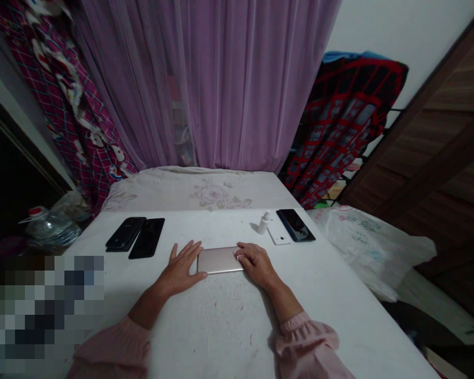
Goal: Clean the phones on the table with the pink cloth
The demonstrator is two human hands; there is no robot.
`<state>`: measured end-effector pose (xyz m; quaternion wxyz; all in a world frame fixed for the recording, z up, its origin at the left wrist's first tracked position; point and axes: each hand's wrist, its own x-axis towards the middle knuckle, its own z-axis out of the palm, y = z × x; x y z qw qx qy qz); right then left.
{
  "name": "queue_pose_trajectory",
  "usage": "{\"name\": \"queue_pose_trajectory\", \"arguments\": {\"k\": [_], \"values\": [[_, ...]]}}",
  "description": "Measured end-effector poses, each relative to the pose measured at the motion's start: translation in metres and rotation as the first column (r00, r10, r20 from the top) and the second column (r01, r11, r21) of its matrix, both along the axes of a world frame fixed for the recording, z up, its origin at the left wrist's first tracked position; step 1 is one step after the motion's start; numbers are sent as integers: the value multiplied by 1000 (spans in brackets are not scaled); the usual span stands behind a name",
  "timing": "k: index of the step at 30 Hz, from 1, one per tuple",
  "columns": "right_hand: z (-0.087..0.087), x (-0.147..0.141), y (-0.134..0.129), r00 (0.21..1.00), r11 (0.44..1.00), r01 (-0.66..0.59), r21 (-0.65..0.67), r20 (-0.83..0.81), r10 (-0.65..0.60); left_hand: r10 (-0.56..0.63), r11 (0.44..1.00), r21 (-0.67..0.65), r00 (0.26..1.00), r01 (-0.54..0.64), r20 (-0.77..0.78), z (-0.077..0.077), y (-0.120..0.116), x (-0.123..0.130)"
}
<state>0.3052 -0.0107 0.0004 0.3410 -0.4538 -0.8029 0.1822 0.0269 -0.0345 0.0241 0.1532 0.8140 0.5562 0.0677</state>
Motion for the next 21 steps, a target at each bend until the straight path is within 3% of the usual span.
{"name": "queue_pose_trajectory", "arguments": {"k": [3, 6, 15, 18, 21], "values": [[1, 7, -10, 995, 995, -94, -13, 14, 95, -10, 1000, 0, 1000, 10, 4, -1, 0, -1], [4, 9, -8, 994, 993, -105, -47, 37, 107, -25, 1000, -5, 1000, 25, 12, -1, 1, -1], [8, -16, 28, 983, 994, 105, -40, 155, -98, -28, 999, -18, 1000, 28, -6, 0, 2, -2], [7, -21, 28, 966, 985, 170, -17, 200, -163, -20, 1000, -3, 1000, 20, -11, -1, 1, -1], [4, -21, 20, 980, 988, 153, 3, 127, -152, -13, 1000, 7, 1000, 13, -11, -2, 1, 0]]}}
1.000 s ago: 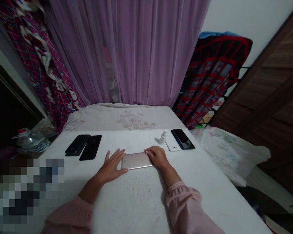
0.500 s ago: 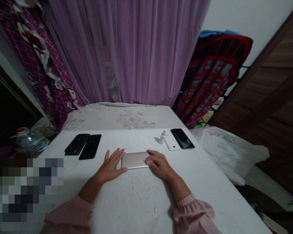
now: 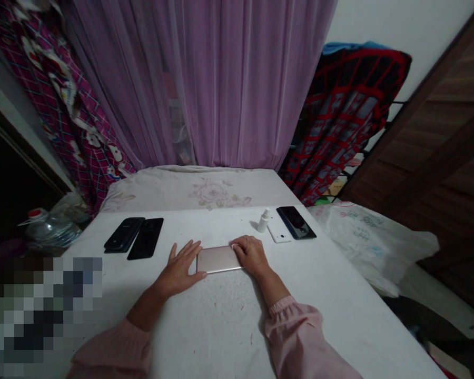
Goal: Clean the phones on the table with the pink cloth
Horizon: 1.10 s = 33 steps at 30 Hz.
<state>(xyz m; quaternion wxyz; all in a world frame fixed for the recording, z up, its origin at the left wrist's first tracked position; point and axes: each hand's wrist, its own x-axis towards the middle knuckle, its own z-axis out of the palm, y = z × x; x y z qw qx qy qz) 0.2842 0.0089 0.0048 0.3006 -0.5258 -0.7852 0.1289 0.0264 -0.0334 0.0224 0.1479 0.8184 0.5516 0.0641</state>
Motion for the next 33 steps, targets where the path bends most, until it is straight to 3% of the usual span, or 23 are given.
{"name": "queue_pose_trajectory", "arguments": {"k": [4, 8, 16, 23, 26, 29, 33], "values": [[-5, 6, -21, 989, 997, -73, 29, -127, 76, 2, 1000, 4, 1000, -2, -5, -1, 0, 0], [-7, 12, -34, 988, 995, -101, 7, -120, 101, -9, 1000, 7, 1000, 9, -5, -1, 1, -1], [5, 2, -7, 998, 997, -69, -41, -7, 69, -38, 999, 7, 999, 38, 12, -4, 3, -3], [5, -14, 4, 992, 994, 86, -67, 96, -79, -14, 1000, 12, 1000, 14, 22, -1, 0, -1], [0, -16, -5, 995, 995, 86, -46, 49, -84, 0, 1000, 10, 999, -1, 40, 0, -1, 0], [-6, -17, -19, 1000, 999, 9, -44, -14, -9, 4, 1000, 19, 998, -5, 57, -2, -2, -1], [-6, -18, -33, 999, 993, -33, -113, 8, 34, -6, 1000, 14, 997, 5, 71, -3, -1, -2]]}}
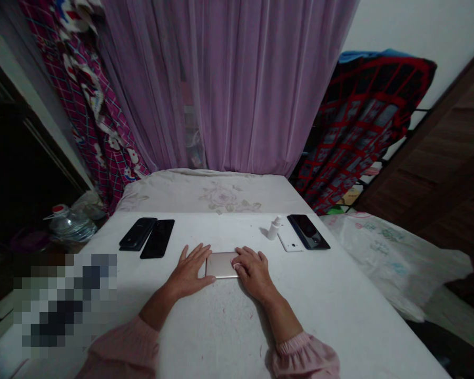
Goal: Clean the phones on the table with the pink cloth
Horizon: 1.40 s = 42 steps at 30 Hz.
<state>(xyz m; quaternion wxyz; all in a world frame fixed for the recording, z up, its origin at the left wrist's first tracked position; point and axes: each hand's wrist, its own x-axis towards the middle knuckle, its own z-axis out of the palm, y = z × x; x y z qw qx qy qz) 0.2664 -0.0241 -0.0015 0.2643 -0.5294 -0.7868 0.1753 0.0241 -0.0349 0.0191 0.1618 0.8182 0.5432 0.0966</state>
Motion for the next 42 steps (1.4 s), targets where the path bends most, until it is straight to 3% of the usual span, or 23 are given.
{"name": "queue_pose_trajectory", "arguments": {"k": [10, 14, 19, 29, 32, 39, 42], "values": [[19, -28, 36, 986, 997, 79, 21, 149, -81, -9, 999, -32, 1000, 10, 19, 4, 0, -1], [20, -42, 30, 980, 994, 99, 37, 169, -104, -3, 1000, -26, 1000, 4, 27, 3, -1, -1], [20, -50, 16, 993, 999, 35, 33, 109, -38, -3, 999, -38, 1000, 3, 21, 5, -1, 1], [39, -75, 20, 973, 994, 74, -81, 223, -54, 5, 1000, -22, 1000, -4, 26, 3, -1, 1], [41, -65, 21, 964, 995, 69, -76, 262, -47, 10, 1000, -12, 999, -9, 33, 3, -1, 1], [36, -2, 23, 940, 983, 173, -60, 309, -147, 10, 1000, -24, 1000, -10, 19, 6, -2, 2], [34, 13, 23, 938, 978, 205, -48, 297, -181, 4, 999, -32, 1000, -4, 6, 8, -2, 2]]}}
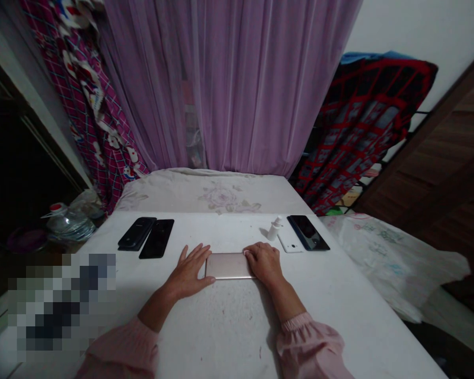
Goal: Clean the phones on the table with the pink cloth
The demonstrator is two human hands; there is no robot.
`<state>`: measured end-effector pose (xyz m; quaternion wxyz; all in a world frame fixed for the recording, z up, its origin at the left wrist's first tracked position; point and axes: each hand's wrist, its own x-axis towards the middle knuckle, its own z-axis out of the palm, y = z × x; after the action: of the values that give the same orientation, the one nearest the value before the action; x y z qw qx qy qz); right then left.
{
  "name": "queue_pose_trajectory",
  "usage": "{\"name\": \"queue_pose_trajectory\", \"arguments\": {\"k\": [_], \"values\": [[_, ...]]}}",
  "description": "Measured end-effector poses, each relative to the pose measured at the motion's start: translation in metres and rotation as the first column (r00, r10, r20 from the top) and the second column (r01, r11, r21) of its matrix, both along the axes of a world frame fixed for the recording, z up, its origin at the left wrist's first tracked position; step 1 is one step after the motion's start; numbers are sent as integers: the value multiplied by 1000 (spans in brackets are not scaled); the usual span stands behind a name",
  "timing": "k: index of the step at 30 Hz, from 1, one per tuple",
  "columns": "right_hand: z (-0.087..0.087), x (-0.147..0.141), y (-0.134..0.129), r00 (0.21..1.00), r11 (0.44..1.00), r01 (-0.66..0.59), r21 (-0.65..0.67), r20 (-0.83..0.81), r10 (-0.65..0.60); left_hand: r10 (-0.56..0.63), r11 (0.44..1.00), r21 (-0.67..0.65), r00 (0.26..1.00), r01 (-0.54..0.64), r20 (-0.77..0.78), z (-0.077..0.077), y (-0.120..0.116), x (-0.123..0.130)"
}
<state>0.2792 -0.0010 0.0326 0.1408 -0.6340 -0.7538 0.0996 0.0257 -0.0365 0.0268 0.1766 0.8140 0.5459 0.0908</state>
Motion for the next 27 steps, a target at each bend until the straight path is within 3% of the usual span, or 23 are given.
{"name": "queue_pose_trajectory", "arguments": {"k": [3, 11, 15, 19, 27], "values": [[1, -7, 1, 1000, 1000, -8, -8, -11, 8, -6, 1000, -11, 1000, 6, -18, 1, 1, 0], [9, -79, 5, 982, 982, -182, -49, -64, 179, 13, 1000, -3, 999, -13, -33, -7, 6, 1], [11, -94, 6, 966, 966, -253, -47, -70, 250, 49, 999, -5, 998, -49, -36, -10, 8, 2], [12, -82, 7, 963, 964, -261, -54, -81, 256, 46, 998, -27, 997, -48, -58, -7, 7, 2], [5, -26, -7, 979, 981, -183, -63, -107, 175, 4, 1000, -23, 997, -6, -75, 2, 3, 1]]}}
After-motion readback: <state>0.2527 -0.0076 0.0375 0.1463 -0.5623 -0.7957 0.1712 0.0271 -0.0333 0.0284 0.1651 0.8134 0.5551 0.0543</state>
